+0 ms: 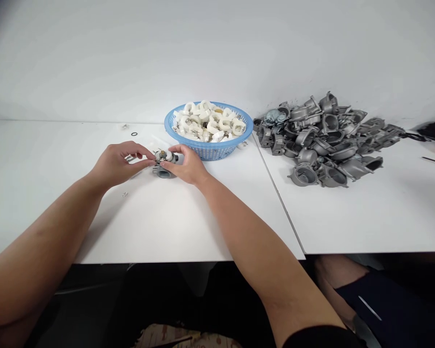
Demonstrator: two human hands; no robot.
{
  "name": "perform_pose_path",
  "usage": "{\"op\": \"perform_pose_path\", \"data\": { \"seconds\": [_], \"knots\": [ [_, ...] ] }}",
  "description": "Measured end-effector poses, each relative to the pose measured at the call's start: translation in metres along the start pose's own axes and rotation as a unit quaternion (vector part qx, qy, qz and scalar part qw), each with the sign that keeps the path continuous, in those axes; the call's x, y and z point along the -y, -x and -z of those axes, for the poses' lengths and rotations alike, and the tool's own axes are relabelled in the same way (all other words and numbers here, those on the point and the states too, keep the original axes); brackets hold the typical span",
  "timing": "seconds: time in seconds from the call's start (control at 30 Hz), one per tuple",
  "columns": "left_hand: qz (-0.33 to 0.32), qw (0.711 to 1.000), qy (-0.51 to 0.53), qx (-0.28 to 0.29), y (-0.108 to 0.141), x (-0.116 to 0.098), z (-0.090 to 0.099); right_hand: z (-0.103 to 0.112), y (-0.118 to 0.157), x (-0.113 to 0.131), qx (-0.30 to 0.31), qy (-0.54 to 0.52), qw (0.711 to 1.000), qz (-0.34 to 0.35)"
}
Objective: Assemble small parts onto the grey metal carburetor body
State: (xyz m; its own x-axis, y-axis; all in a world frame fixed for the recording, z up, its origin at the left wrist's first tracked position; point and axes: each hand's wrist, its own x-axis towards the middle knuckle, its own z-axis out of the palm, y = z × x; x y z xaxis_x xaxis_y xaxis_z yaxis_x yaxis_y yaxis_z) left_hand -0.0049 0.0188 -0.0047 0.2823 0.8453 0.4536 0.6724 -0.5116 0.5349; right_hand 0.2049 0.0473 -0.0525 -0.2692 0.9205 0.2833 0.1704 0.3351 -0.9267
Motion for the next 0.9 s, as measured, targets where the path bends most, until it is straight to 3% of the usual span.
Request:
{"op": "perform_pose_path", "data": {
  "seconds": [0.43,0.67,0.9],
  "knots": [
    [0.015,1.0,-0.011,0.016,-0.001,-0.003,0.003,0.003,0.0,0.011,0.026,0.065,0.997,0.029],
    [0.011,1.0,0.013,0.023,0.0,-0.003,0.001,0.002,-0.005,0.006,0.031,-0.024,0.999,-0.017],
    [0.003,0.999,0.019,0.03,0.0,-0.001,0.002,0.013,-0.01,0.012,0.083,-0.115,0.981,-0.128]
  ]
}}
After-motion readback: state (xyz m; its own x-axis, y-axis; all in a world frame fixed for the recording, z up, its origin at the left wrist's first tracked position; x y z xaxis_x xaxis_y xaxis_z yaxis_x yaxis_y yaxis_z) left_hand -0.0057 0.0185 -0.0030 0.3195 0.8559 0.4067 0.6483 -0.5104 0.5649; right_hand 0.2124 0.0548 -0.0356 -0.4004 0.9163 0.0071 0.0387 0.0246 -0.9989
